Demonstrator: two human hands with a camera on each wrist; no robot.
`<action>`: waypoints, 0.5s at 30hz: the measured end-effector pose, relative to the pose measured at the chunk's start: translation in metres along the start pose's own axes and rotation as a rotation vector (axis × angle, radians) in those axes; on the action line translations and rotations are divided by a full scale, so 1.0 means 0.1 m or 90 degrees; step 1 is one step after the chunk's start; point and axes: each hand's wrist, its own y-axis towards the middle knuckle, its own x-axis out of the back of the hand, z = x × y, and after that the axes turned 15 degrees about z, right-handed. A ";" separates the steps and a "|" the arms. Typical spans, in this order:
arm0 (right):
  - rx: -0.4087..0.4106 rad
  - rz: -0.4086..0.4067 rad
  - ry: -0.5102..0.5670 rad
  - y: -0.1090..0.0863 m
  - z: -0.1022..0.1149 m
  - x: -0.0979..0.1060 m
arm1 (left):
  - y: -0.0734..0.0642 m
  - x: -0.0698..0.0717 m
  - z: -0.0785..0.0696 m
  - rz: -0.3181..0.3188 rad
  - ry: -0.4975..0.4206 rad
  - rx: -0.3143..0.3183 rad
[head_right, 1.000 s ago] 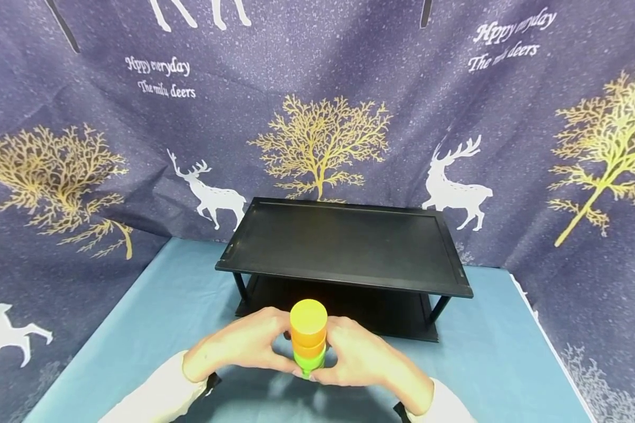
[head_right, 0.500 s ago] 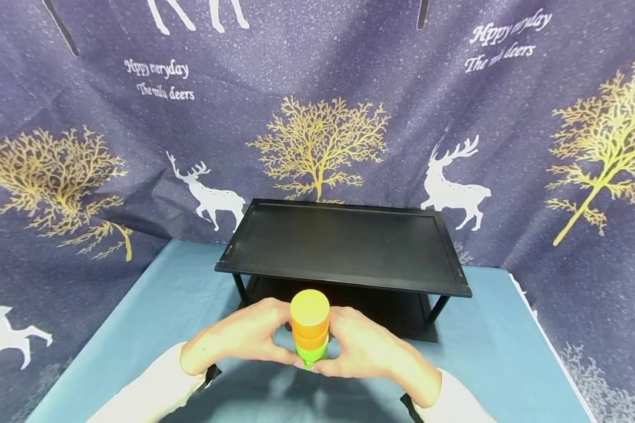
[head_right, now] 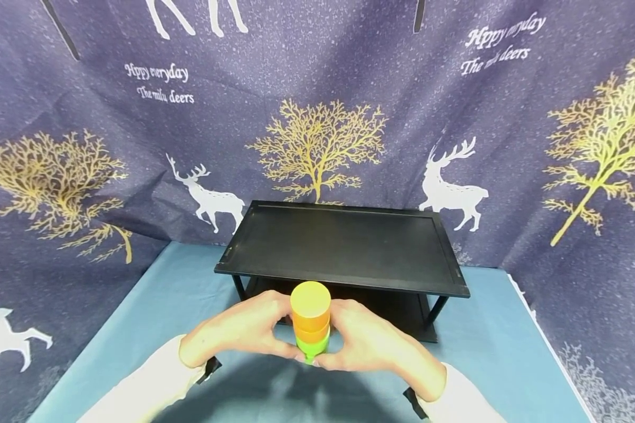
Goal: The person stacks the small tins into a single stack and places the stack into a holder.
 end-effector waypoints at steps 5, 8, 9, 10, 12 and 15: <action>-0.008 0.001 0.013 -0.01 0.03 0.05 | 0.02 0.06 -0.04 -0.003 0.017 -0.010; -0.011 0.001 0.018 -0.02 0.05 0.09 | 0.03 0.10 -0.06 -0.001 0.022 -0.013; -0.012 -0.001 0.016 -0.03 0.06 0.10 | 0.03 0.12 -0.06 0.001 0.022 -0.015; -0.014 -0.002 0.015 -0.03 0.07 0.11 | 0.04 0.14 -0.07 0.002 0.018 -0.016; -0.017 -0.004 0.012 -0.03 0.08 0.14 | 0.05 0.17 -0.08 0.005 0.011 -0.015; -0.021 -0.005 0.008 -0.03 0.10 0.19 | 0.06 0.21 -0.09 0.010 0.003 -0.015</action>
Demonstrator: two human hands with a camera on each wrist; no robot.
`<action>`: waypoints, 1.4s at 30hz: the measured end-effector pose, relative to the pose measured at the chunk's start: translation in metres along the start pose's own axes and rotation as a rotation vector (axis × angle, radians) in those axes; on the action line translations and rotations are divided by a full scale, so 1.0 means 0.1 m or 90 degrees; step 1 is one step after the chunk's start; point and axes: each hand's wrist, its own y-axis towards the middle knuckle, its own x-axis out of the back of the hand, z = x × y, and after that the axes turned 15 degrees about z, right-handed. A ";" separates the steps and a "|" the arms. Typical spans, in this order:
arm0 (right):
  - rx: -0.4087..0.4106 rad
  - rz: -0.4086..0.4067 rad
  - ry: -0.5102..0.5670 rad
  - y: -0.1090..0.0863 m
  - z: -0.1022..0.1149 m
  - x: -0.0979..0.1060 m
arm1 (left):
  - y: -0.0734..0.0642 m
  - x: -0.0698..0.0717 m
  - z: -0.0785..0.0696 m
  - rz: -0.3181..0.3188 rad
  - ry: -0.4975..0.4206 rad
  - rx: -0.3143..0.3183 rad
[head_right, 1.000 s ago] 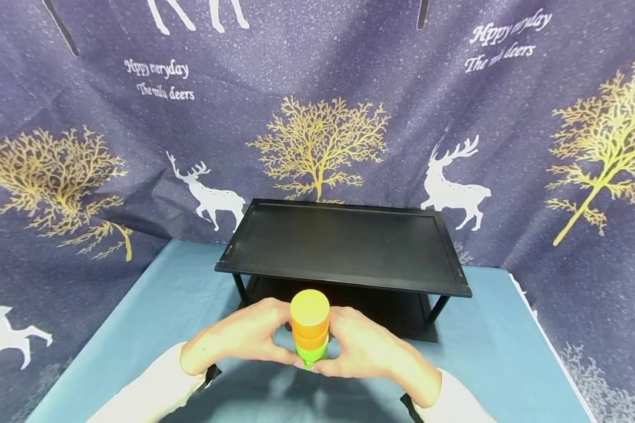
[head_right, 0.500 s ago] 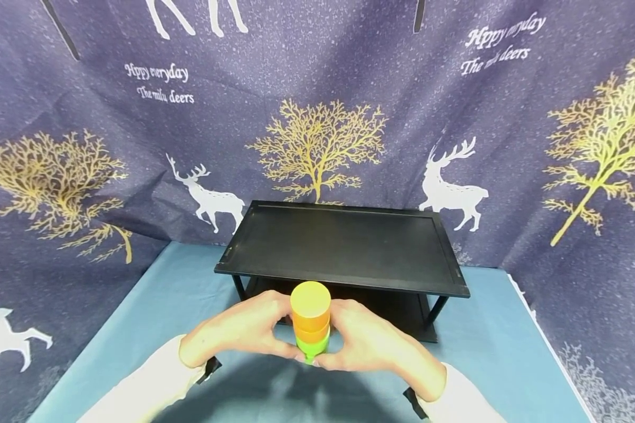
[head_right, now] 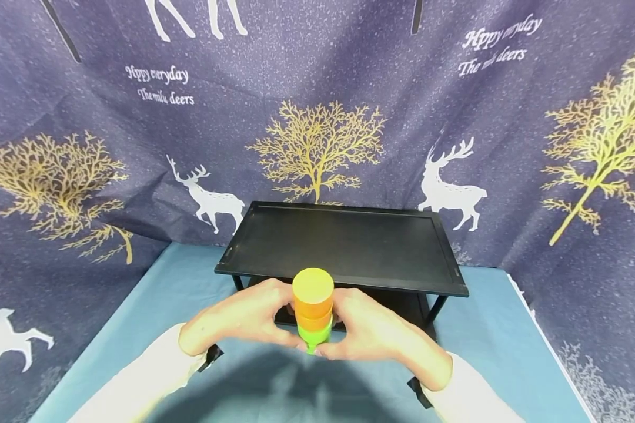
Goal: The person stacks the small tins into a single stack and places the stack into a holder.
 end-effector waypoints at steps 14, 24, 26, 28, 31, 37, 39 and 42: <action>0.014 -0.020 -0.040 0.02 0.02 0.16 | 0.04 0.18 -0.01 0.002 0.010 -0.004; 0.013 -0.036 -0.059 0.02 0.07 0.28 | 0.07 0.31 -0.04 -0.008 0.039 -0.010; 0.007 -0.039 -0.064 0.02 0.08 0.30 | 0.08 0.33 -0.05 -0.011 0.045 -0.004; 0.006 -0.045 -0.071 0.02 0.07 0.32 | 0.09 0.35 -0.06 -0.015 0.048 -0.002; 0.008 -0.058 -0.084 0.03 0.07 0.34 | 0.10 0.37 -0.06 -0.019 0.049 -0.006; 0.000 -0.087 -0.102 0.03 0.09 0.38 | 0.11 0.41 -0.07 -0.034 0.050 -0.010; -0.006 -0.097 -0.106 0.03 0.10 0.39 | 0.11 0.42 -0.07 -0.042 0.044 -0.010; -0.011 -0.111 -0.108 0.04 0.10 0.39 | 0.12 0.42 -0.07 -0.054 0.036 -0.010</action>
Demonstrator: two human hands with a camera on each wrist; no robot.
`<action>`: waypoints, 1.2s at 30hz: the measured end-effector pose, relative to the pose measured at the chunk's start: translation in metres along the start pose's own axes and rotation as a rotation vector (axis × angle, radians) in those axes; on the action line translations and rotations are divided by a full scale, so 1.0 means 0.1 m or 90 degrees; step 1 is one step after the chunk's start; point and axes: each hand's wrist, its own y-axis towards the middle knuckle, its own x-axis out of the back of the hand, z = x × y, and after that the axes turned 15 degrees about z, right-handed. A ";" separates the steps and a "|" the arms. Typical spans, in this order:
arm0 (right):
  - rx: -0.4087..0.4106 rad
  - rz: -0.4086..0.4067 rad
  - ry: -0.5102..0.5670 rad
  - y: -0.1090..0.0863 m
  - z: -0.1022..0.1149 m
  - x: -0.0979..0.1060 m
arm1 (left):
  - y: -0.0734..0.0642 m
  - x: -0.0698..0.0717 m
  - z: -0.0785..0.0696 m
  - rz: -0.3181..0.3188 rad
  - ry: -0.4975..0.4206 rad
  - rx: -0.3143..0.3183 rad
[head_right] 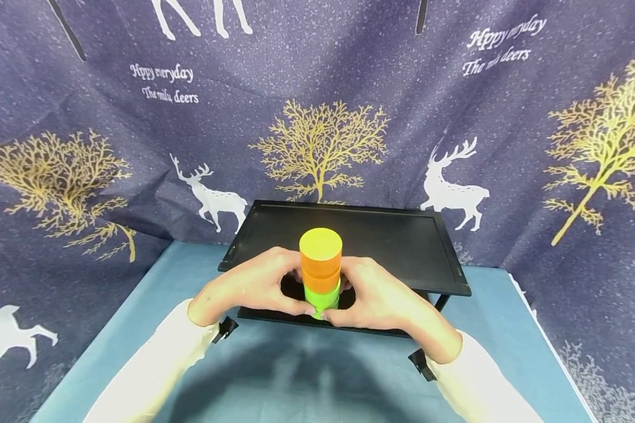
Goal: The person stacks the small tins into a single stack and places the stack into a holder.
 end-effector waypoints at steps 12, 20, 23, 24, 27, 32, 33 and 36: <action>0.018 -0.042 0.044 0.02 -0.06 0.02 | 0.06 0.02 0.04 -0.058 0.007 0.018; 0.009 -0.071 0.058 0.05 -0.13 0.02 | 0.09 0.01 0.09 -0.089 -0.009 0.035; 0.000 -0.088 0.070 0.05 -0.16 0.01 | 0.10 0.01 0.11 -0.106 -0.002 0.042; -0.001 -0.095 0.074 0.05 -0.17 0.01 | 0.11 0.01 0.12 -0.112 0.001 0.044; -0.006 -0.114 0.081 0.06 -0.19 0.00 | 0.12 0.01 0.14 -0.129 0.009 0.048; -0.029 -0.136 0.070 0.07 -0.23 0.00 | 0.16 0.01 0.18 -0.140 0.004 0.042; -0.035 -0.139 0.068 0.07 -0.23 0.00 | 0.17 0.01 0.19 -0.142 0.001 0.040; -0.053 -0.144 0.068 0.08 -0.26 0.00 | 0.19 0.02 0.22 -0.150 -0.007 0.036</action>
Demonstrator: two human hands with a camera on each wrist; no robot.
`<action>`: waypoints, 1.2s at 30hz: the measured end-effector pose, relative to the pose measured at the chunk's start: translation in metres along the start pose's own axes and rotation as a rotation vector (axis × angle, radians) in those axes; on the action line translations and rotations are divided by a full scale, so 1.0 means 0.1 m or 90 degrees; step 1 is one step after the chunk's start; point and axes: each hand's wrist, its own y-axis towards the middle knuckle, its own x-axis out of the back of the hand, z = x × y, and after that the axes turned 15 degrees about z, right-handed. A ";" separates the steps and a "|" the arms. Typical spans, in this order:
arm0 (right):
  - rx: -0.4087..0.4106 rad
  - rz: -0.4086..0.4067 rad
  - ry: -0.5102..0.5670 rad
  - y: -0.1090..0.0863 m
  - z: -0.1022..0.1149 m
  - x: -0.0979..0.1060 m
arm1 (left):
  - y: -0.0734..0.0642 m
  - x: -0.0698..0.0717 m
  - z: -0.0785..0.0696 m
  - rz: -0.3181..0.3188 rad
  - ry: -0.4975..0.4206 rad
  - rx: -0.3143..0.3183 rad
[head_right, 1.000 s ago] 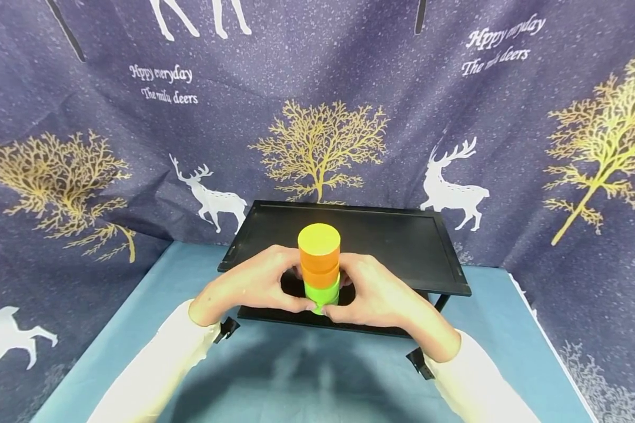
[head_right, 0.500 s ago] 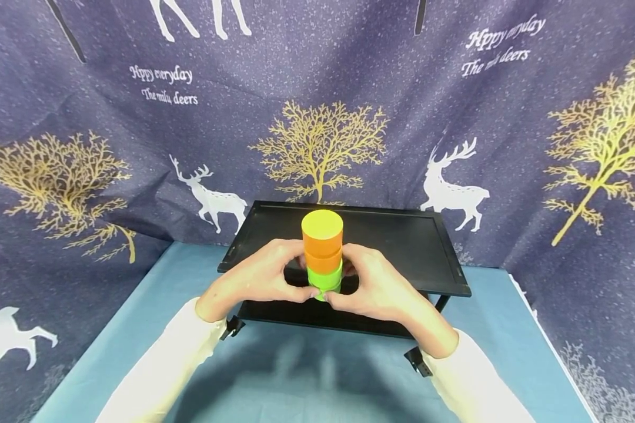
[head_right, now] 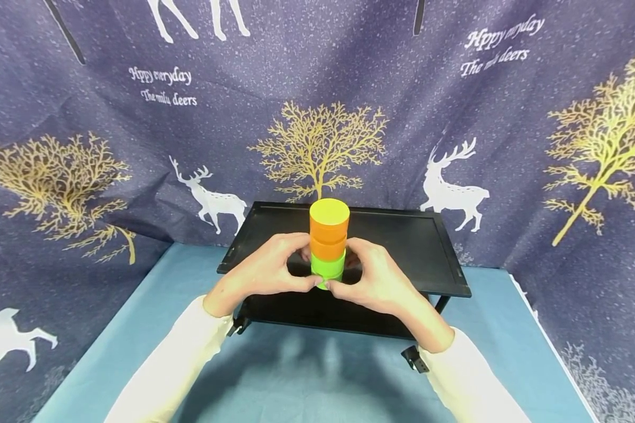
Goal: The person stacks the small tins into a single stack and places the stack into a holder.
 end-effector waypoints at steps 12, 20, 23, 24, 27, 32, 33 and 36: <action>-0.031 -0.029 0.020 0.05 -0.10 0.00 | 0.08 -0.02 0.13 -0.026 -0.008 -0.006; -0.047 -0.048 0.021 0.10 -0.16 -0.02 | 0.12 -0.02 0.19 -0.029 -0.012 0.020; -0.049 -0.055 0.021 0.13 -0.19 -0.03 | 0.13 -0.02 0.21 -0.029 -0.014 0.028; -0.052 -0.056 0.020 0.14 -0.19 -0.03 | 0.13 -0.02 0.22 -0.029 -0.015 0.029; -0.061 -0.057 0.020 0.16 -0.21 -0.03 | 0.14 -0.01 0.23 -0.030 -0.022 0.039; -0.077 -0.053 0.028 0.20 -0.25 -0.05 | 0.15 -0.01 0.27 -0.028 -0.026 0.051; -0.080 -0.052 0.029 0.20 -0.26 -0.05 | 0.16 -0.01 0.28 -0.026 -0.027 0.052; -0.088 -0.049 0.029 0.21 -0.29 -0.06 | 0.18 -0.02 0.32 -0.021 -0.025 0.055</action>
